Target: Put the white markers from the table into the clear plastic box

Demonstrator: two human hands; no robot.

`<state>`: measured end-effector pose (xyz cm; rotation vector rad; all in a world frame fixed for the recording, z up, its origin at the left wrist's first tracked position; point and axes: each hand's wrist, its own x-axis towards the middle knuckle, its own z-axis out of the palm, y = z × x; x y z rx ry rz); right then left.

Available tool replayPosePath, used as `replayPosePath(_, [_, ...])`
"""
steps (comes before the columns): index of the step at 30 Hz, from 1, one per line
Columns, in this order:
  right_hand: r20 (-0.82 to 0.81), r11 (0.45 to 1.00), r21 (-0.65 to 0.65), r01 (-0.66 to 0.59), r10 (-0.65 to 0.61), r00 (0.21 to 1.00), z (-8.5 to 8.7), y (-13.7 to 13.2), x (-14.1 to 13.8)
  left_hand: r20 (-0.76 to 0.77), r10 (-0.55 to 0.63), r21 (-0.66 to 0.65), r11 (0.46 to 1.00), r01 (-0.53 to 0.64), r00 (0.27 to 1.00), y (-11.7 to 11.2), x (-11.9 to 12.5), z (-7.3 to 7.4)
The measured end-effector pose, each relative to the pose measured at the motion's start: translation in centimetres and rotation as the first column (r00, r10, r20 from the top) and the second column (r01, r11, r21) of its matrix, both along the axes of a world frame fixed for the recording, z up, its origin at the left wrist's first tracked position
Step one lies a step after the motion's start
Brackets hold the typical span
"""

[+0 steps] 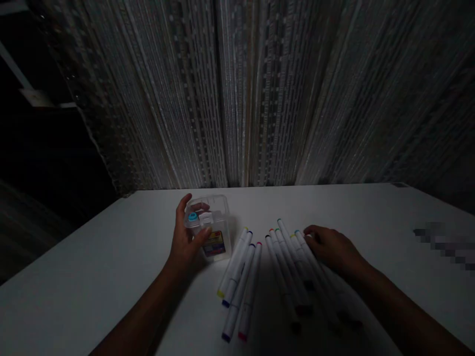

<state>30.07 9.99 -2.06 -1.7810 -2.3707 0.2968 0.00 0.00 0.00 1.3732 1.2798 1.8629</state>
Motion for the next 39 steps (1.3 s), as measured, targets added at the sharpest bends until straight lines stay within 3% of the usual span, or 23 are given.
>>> replayPosePath(13, [0.012,1.000,0.005,-0.020,0.020,1.000,0.1,-0.1,0.0,0.020,0.001,-0.070,0.998,0.000,1.000,-0.1,0.3,0.2])
replayPosePath(18, [-0.056,0.997,0.070,-0.024,0.028,0.998,1.4,0.3,1.2,0.064,-0.035,-0.110,0.993,0.041,0.997,-0.1,0.3,0.2])
replayPosePath(21, [-0.171,0.990,0.137,0.047,-0.023,0.985,4.0,0.3,2.6,0.090,-0.065,-0.122,0.990,0.076,0.994,-0.1,0.1,-0.1])
replayPosePath(24, [-0.331,0.958,0.279,0.072,0.025,0.943,8.9,-0.9,3.1,0.092,-0.094,-0.123,0.987,0.105,0.991,0.0,-0.2,-0.3])
replayPosePath(28, [-0.467,0.769,0.614,0.175,0.176,0.866,17.0,-4.2,-0.6,0.058,-0.103,-0.115,0.987,0.109,0.993,0.0,-0.5,-0.4])
replayPosePath(30, [-0.406,0.702,0.711,0.041,0.362,0.839,19.8,-5.7,-4.3,0.039,-0.095,-0.121,0.988,0.099,0.995,0.0,-0.6,-0.3])
replayPosePath(32, [-0.276,0.696,0.693,-0.187,0.496,0.823,21.1,-6.7,-8.5,0.027,-0.089,-0.131,0.987,0.092,0.996,-0.1,-0.6,-0.2])
replayPosePath(36, [0.063,0.679,0.494,-0.543,0.595,0.802,19.8,-7.0,-15.3,0.032,-0.082,-0.144,0.986,0.086,0.996,-0.4,-0.5,-0.1])
replayPosePath(39, [0.185,0.681,0.305,-0.666,0.643,0.743,17.9,-6.8,-18.1,0.057,-0.112,-0.137,0.984,0.119,0.992,-0.4,-0.5,-0.1])
